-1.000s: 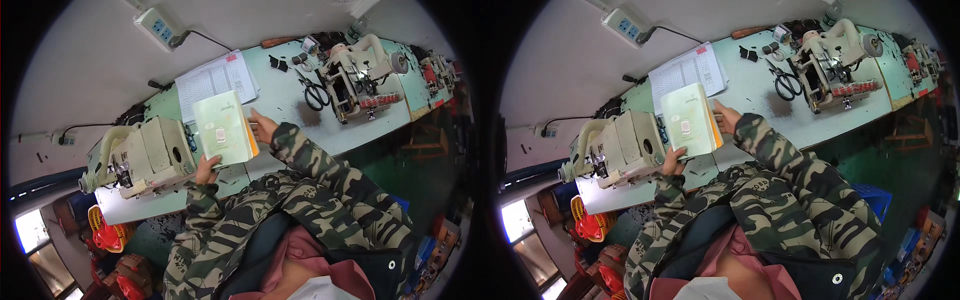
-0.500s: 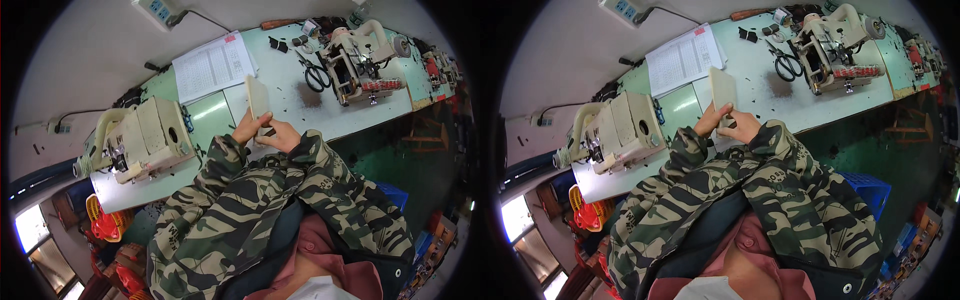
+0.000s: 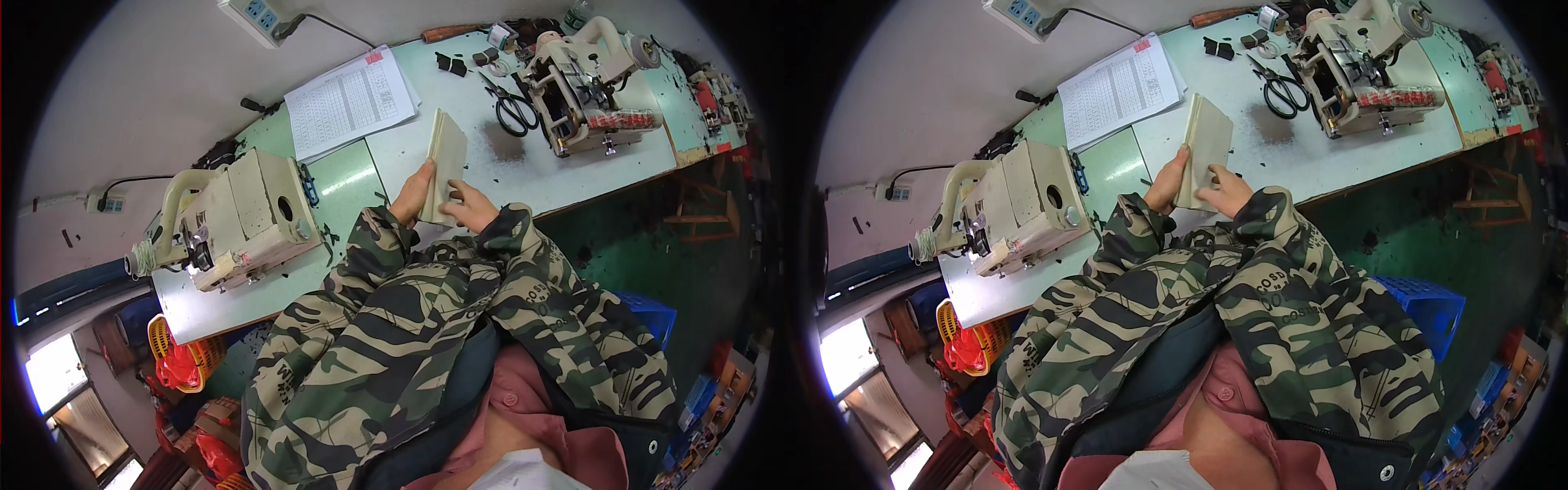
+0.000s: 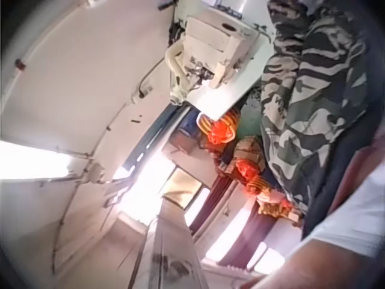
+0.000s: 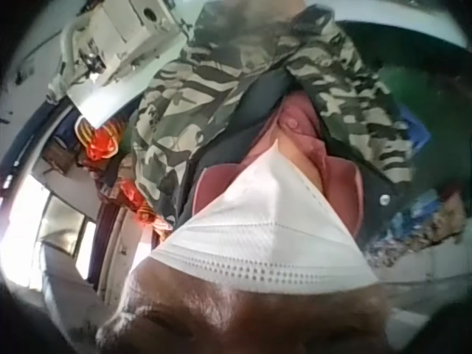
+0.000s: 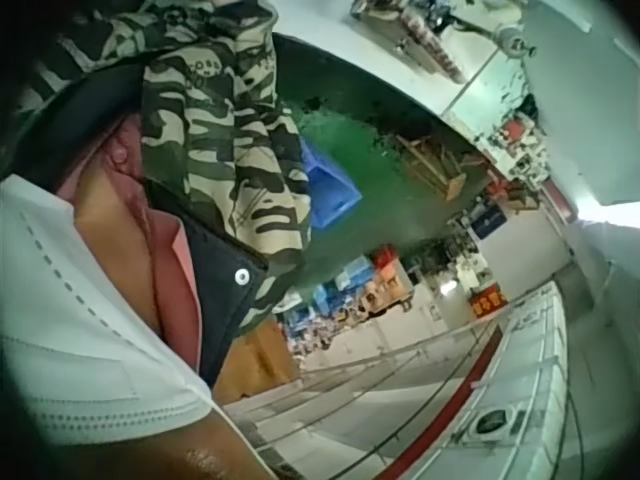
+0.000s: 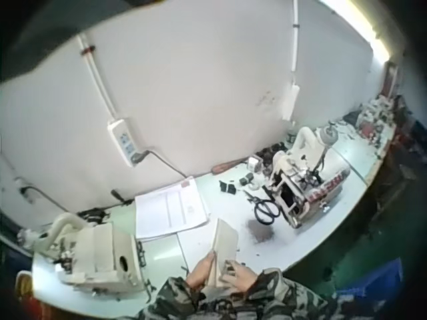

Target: Checking instructions in a notebook and then assembling small manufacturing components at a workstation.

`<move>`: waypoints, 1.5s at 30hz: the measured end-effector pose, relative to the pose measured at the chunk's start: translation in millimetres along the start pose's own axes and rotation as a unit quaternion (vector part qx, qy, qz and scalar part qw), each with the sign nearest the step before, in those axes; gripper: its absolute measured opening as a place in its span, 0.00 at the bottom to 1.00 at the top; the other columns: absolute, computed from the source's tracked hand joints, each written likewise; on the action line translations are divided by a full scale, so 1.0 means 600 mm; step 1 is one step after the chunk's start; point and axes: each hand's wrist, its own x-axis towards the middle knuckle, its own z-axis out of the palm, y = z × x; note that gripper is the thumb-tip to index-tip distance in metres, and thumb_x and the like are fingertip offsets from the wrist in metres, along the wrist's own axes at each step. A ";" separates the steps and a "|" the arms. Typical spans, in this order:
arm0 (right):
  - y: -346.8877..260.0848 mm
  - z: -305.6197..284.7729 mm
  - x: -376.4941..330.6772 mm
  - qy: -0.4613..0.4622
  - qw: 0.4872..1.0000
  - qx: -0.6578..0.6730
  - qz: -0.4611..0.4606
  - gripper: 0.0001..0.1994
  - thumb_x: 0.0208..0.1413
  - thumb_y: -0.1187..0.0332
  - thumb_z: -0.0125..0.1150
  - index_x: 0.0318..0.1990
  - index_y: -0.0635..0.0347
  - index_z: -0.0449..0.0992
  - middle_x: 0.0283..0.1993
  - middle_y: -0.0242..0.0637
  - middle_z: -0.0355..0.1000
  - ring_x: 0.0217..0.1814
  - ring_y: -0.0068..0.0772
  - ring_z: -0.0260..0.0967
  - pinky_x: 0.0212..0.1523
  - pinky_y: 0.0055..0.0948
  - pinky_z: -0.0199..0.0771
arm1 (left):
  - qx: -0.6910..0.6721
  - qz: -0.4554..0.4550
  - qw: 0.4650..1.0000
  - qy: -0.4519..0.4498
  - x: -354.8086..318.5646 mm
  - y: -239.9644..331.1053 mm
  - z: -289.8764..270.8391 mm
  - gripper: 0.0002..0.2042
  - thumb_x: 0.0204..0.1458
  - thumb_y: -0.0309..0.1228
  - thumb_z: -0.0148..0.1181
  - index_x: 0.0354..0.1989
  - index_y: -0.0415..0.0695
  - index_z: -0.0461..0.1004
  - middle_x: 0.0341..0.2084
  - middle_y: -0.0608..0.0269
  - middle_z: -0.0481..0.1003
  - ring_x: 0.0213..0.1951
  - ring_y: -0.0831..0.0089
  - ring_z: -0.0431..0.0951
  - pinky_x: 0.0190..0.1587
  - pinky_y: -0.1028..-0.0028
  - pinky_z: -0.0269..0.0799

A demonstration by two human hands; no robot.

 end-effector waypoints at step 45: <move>0.080 -0.049 -0.046 -0.009 0.916 0.379 0.128 0.29 0.52 0.51 0.53 0.55 0.61 0.59 0.48 0.39 0.64 0.47 0.31 0.64 0.42 0.35 0.70 | -0.101 0.030 0.994 0.025 0.023 -0.018 0.017 0.26 0.56 0.45 0.40 0.51 0.33 0.62 0.41 0.52 0.71 0.41 0.67 0.73 0.44 0.71 0.67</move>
